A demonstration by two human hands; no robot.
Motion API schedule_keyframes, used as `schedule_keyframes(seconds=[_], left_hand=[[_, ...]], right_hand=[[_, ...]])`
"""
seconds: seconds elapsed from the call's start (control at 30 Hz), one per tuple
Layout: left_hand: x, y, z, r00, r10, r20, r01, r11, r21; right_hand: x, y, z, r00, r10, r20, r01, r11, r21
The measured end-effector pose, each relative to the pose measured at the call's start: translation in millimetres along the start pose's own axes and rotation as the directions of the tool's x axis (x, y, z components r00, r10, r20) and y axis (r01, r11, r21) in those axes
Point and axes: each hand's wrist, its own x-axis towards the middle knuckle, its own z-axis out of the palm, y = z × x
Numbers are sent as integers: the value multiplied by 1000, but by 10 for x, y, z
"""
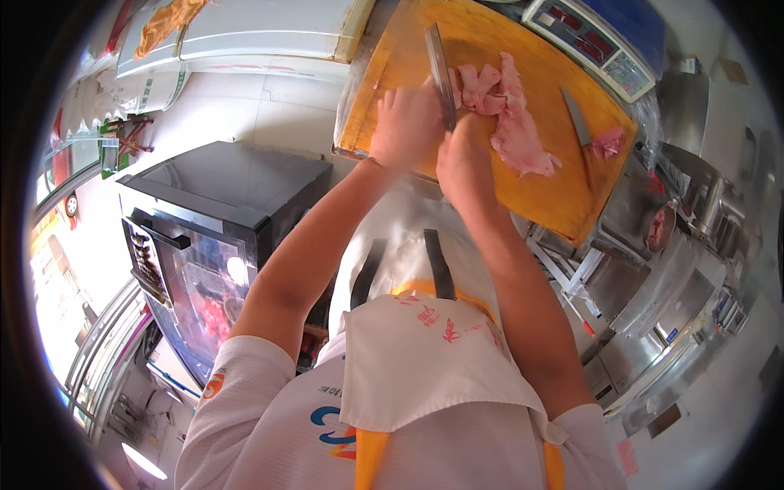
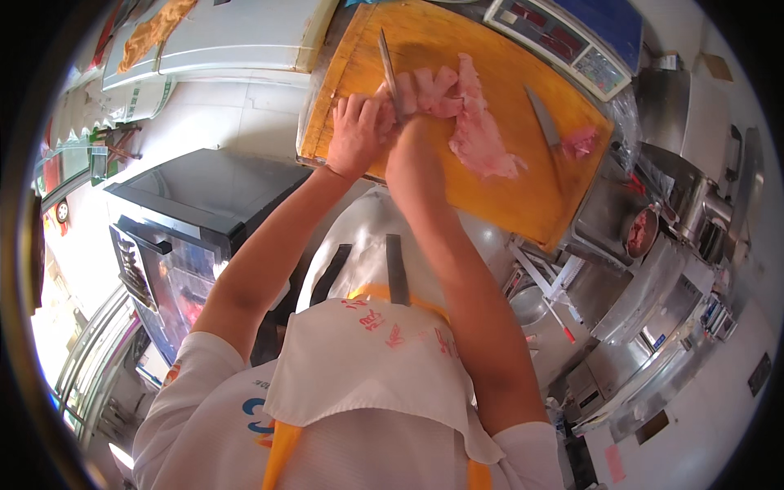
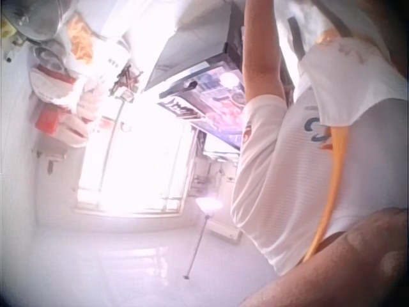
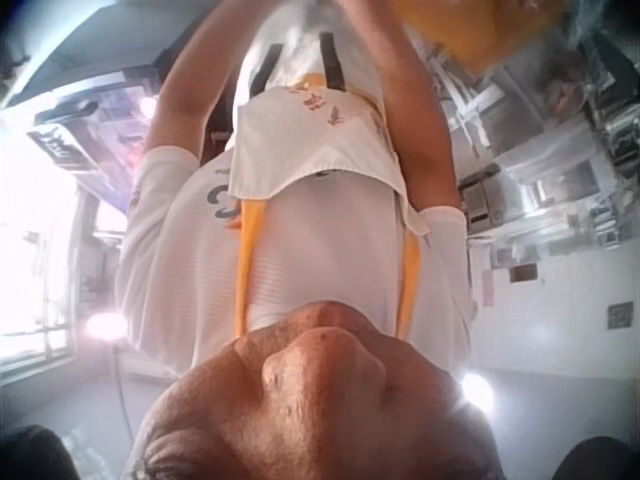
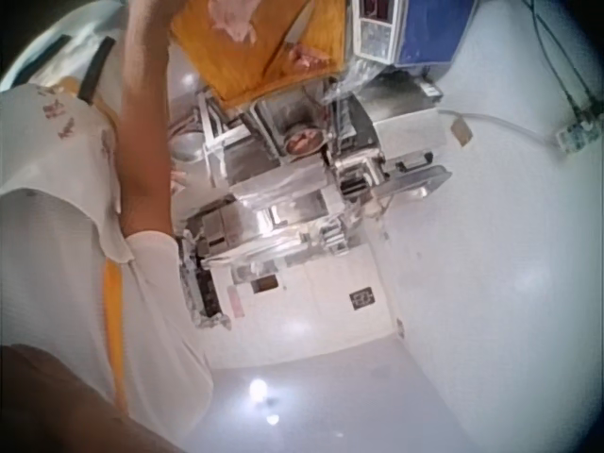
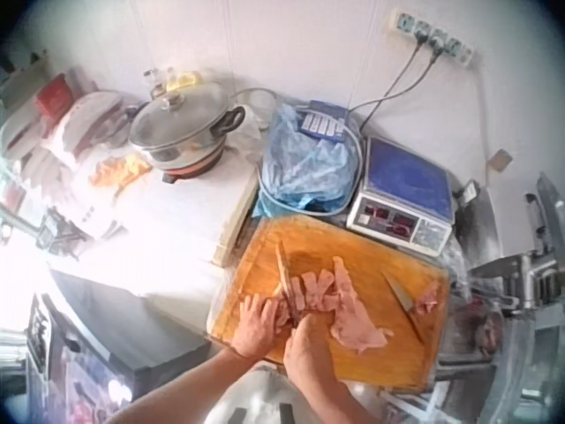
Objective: The person cuts a large piece of raw meat into smaller pieces using a knife and a cleaver on a wooden board, then places the pieces into a plastic bag.
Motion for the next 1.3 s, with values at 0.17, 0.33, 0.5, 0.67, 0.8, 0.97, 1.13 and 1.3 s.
schedule_keyframes(seconds=[0.17,0.33,0.5,0.67,0.8,0.97,1.13,1.3], left_hand=[[-43,-44,-44,997,67,-42,-70,994,-89],[-84,-137,-41,998,21,-57,-35,963,-269],[-160,-75,-3,924,-231,-305,153,954,-259],[-291,-121,91,971,-226,-81,217,970,-107],[-256,-105,9,985,-169,36,172,981,-95],[-204,-154,134,986,-147,77,154,983,-100],[-151,-204,136,992,-123,8,123,989,-79],[-63,-95,48,992,-126,-21,125,991,-56]], right_hand=[[301,166,-172,994,3,-111,1,999,36],[28,-11,-754,989,-64,-134,68,997,31],[-407,-266,-556,996,6,90,-8,1000,28],[-583,-203,-272,970,77,229,-65,996,-57],[-602,-186,-193,965,95,243,-71,992,-109],[11,-302,71,980,57,193,-31,990,-139],[274,-183,15,994,-19,105,15,999,37],[87,-394,-347,983,66,173,-35,984,-177]])
